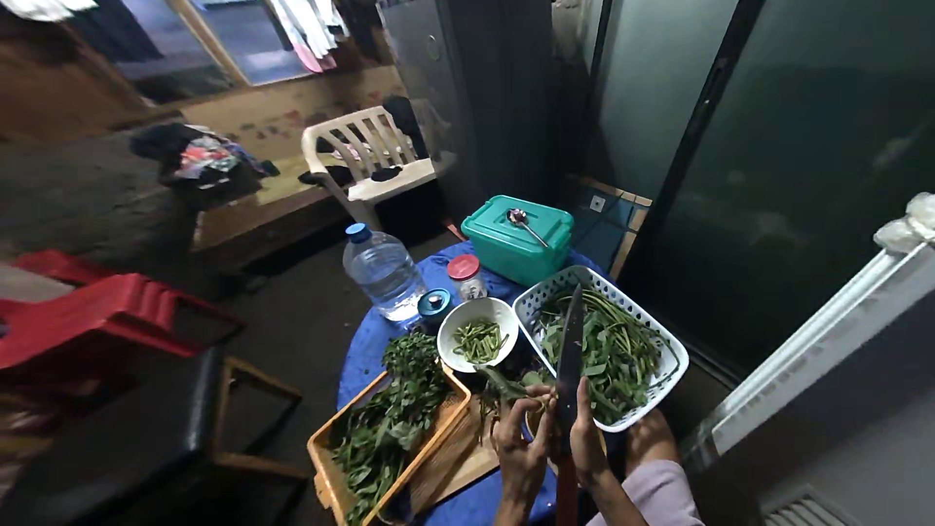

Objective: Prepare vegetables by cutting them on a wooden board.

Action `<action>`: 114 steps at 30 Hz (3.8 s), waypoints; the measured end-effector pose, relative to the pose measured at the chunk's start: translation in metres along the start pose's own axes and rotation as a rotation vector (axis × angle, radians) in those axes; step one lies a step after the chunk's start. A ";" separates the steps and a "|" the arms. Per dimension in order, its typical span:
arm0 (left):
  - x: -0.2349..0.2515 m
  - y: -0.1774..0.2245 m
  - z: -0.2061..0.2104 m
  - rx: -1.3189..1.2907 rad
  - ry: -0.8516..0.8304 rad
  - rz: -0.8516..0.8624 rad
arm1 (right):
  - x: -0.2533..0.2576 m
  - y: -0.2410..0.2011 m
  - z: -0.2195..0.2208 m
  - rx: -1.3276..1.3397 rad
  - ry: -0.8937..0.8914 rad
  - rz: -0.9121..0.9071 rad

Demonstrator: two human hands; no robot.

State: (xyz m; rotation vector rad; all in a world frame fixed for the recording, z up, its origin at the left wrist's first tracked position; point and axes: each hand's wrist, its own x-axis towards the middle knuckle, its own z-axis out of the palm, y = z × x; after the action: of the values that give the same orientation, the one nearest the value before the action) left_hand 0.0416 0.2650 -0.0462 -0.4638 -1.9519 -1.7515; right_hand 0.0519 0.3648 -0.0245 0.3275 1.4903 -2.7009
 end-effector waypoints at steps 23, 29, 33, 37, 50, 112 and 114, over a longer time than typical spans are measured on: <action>0.005 -0.020 -0.014 -0.329 -0.328 -0.850 | 0.035 0.012 -0.048 -0.398 -0.136 0.196; -0.003 -0.028 -0.033 -0.195 -0.326 -0.782 | 0.044 0.029 -0.042 -0.812 -0.027 -0.105; 0.000 -0.055 -0.061 0.412 -0.266 -0.609 | 0.057 0.020 -0.047 -1.060 0.093 -0.350; 0.013 -0.064 -0.107 0.594 -0.207 -0.725 | 0.081 0.013 -0.064 -1.180 0.151 -0.254; 0.038 -0.081 -0.278 0.846 0.208 -0.929 | 0.061 0.026 -0.076 -0.870 0.037 0.118; -0.002 0.020 -0.079 -0.337 0.100 -0.578 | -0.022 0.010 -0.004 -0.126 -0.307 -0.111; -0.005 0.019 -0.081 -0.392 0.068 -0.551 | -0.025 0.012 -0.004 -0.068 -0.278 -0.155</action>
State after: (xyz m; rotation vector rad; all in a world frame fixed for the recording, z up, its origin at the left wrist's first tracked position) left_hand 0.0659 0.1879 -0.0275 0.0267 -1.7943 -2.4751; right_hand 0.0789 0.3602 -0.0320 -0.1675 1.5766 -2.6606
